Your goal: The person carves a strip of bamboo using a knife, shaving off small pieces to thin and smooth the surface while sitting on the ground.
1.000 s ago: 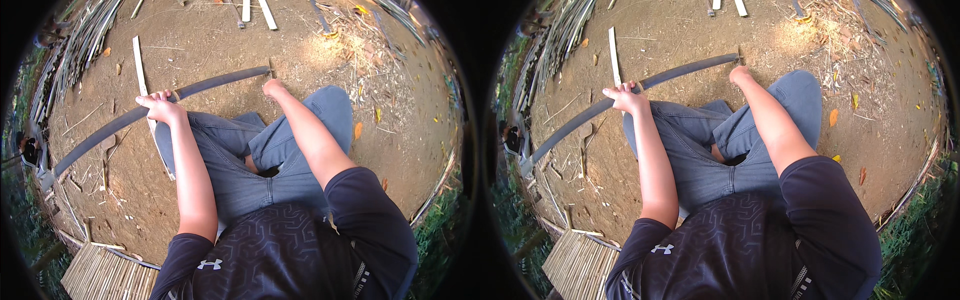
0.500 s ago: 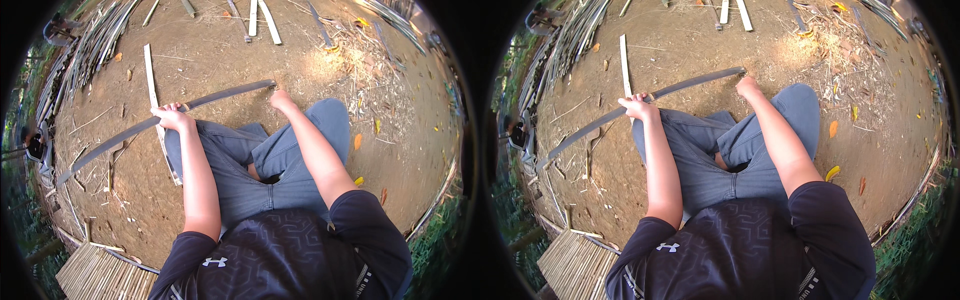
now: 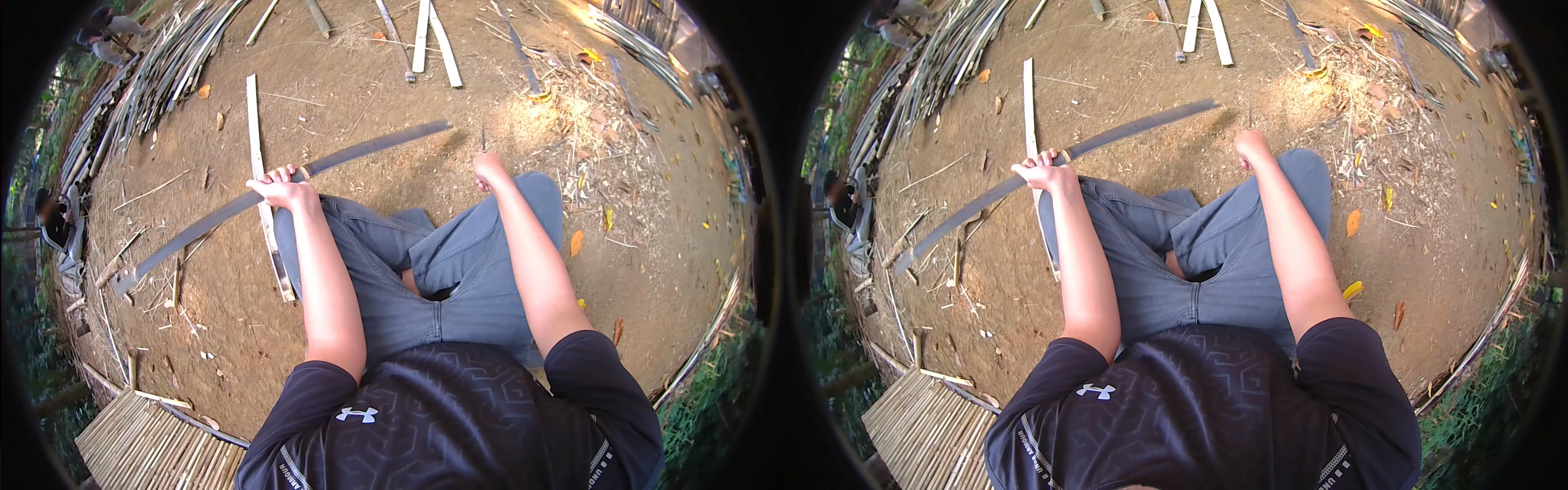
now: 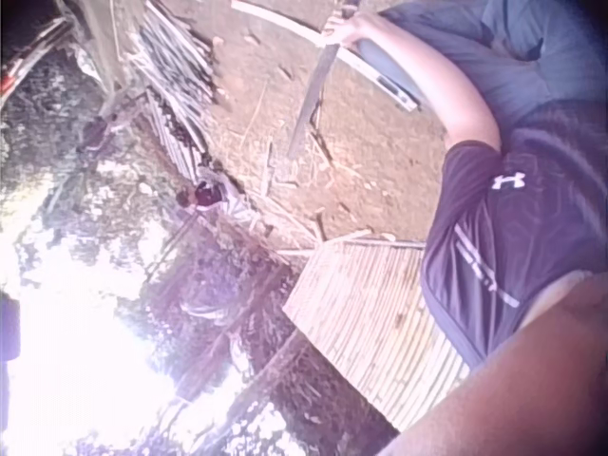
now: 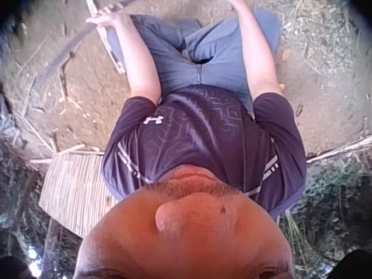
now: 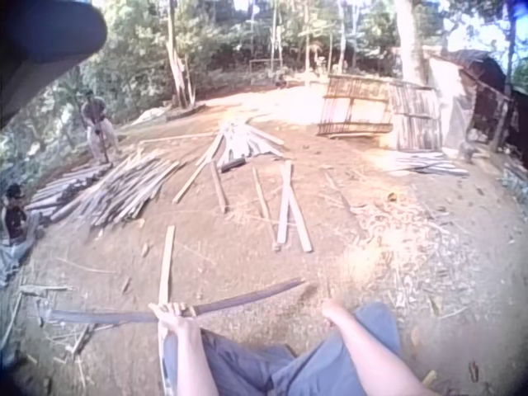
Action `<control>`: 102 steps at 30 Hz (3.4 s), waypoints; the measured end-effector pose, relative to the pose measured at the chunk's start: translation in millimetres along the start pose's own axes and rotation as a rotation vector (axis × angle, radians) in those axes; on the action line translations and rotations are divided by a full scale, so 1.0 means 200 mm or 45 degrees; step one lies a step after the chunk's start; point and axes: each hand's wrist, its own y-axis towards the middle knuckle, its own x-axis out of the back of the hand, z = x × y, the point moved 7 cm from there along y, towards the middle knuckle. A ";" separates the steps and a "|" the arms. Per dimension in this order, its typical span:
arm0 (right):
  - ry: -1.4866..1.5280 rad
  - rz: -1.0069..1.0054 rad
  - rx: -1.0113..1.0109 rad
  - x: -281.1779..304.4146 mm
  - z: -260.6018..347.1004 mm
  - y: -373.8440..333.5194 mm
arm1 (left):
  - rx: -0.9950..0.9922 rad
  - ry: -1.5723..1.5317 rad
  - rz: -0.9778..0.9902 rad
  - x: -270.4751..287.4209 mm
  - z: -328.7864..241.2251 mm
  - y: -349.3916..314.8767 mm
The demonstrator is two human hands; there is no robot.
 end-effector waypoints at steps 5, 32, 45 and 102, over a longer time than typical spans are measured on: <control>-0.553 0.060 0.057 -0.18 0.07 -0.09 | -0.010 -0.170 -0.116 0.06 -0.04 0.03; -1.004 -0.056 0.285 -0.20 0.20 0.01 | 0.069 0.275 0.303 -0.10 0.05 -0.07; -0.983 -0.143 0.143 -0.11 0.14 0.04 | -0.021 0.395 0.340 -0.10 0.06 -0.06; -0.686 -0.065 1.077 -0.62 0.69 -0.99 | -0.279 0.789 0.327 -0.10 0.06 -0.11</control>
